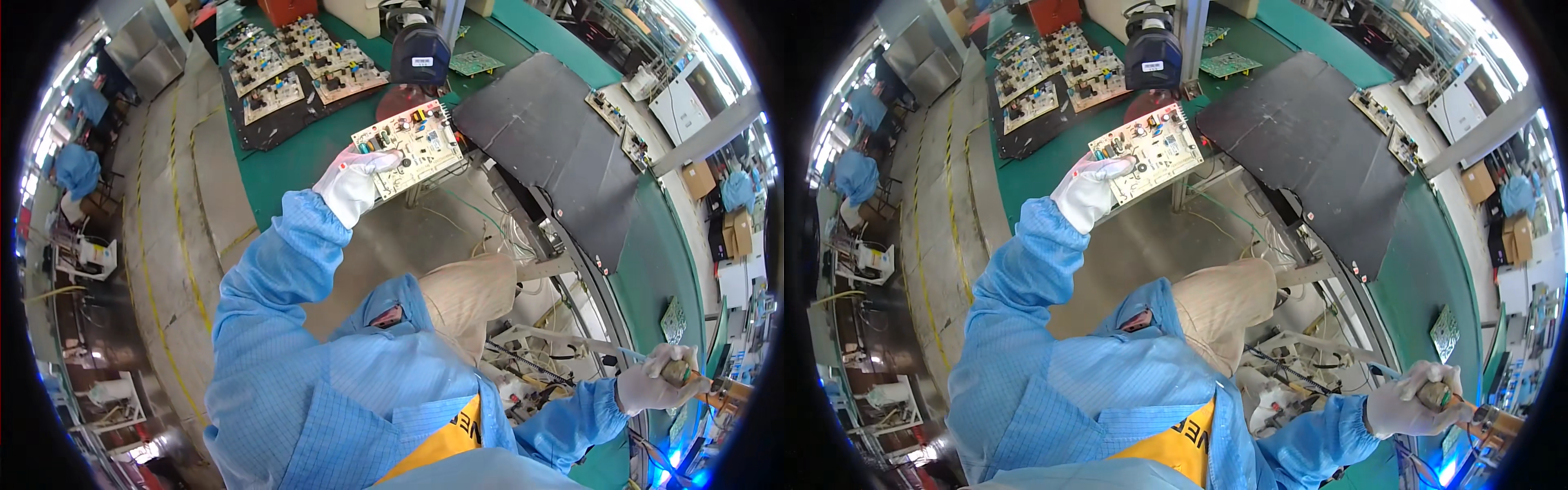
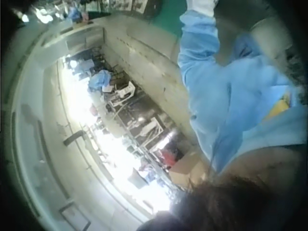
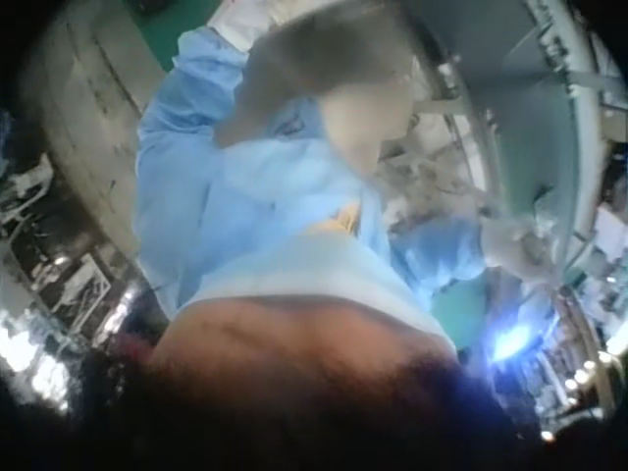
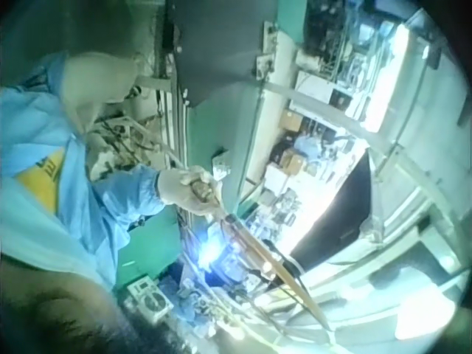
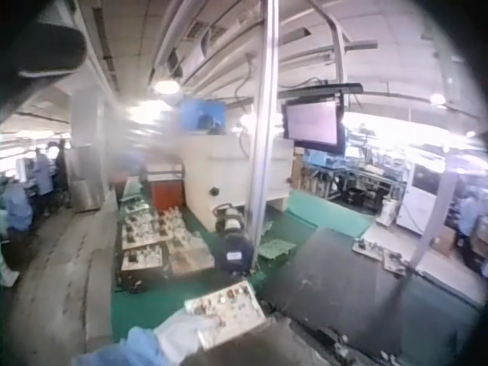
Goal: Assembling components onto circuit boards and using an electric screwdriver at a manual assembly station.
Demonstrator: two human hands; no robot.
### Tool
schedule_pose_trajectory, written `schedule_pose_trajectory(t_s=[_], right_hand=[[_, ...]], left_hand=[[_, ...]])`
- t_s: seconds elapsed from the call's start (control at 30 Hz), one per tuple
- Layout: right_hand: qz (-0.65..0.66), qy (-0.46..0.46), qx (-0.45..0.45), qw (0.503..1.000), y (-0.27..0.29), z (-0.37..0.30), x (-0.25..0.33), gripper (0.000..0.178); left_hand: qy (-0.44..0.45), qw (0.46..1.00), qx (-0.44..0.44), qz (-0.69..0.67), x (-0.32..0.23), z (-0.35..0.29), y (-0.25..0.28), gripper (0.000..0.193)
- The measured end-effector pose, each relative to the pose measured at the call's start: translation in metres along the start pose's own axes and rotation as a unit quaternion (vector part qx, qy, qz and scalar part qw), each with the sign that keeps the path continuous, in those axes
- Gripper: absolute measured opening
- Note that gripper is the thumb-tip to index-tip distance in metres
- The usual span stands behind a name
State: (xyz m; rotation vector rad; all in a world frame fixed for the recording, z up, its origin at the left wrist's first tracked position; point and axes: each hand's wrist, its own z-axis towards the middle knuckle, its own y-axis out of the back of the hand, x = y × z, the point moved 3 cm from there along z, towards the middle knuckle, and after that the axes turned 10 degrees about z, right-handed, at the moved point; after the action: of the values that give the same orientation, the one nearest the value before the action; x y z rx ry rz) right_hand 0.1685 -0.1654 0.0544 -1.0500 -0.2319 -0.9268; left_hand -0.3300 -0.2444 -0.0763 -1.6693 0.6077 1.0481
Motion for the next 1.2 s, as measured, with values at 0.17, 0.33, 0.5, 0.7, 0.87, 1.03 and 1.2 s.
schedule_pose_trajectory(t_s=[0.17,0.33,0.5,0.7,0.87,1.03,1.2], right_hand=[[-0.068,0.018,-0.002,0.998,-0.008,-0.004,-0.003,0.052],[-0.060,0.048,-0.065,0.995,-0.010,-0.004,-0.004,0.051],[-0.023,0.070,-0.083,0.994,-0.012,-0.004,-0.006,0.050],[-0.032,0.066,-0.058,0.996,-0.009,-0.006,-0.006,0.048],[-0.037,0.071,-0.052,0.995,-0.006,-0.006,-0.004,0.047],[-0.063,0.097,-0.046,0.992,-0.006,-0.009,0.001,0.041],[-0.042,0.124,-0.129,0.983,-0.023,-0.006,-0.009,0.039]], left_hand=[[-0.004,1.000,0.003,-0.001,-0.005,0.009,0.001,0.043],[-0.017,0.999,0.024,-0.018,-0.007,0.005,-0.004,0.047],[-0.025,0.999,0.028,-0.032,-0.012,0.000,-0.012,0.049],[-0.012,0.998,0.025,-0.059,-0.011,-0.003,-0.013,0.050],[0.003,0.999,0.011,-0.051,-0.012,-0.012,-0.019,0.046],[0.040,0.996,0.069,-0.030,-0.025,-0.010,-0.055,0.041],[0.039,0.974,0.222,0.002,-0.037,0.016,-0.111,0.047]])
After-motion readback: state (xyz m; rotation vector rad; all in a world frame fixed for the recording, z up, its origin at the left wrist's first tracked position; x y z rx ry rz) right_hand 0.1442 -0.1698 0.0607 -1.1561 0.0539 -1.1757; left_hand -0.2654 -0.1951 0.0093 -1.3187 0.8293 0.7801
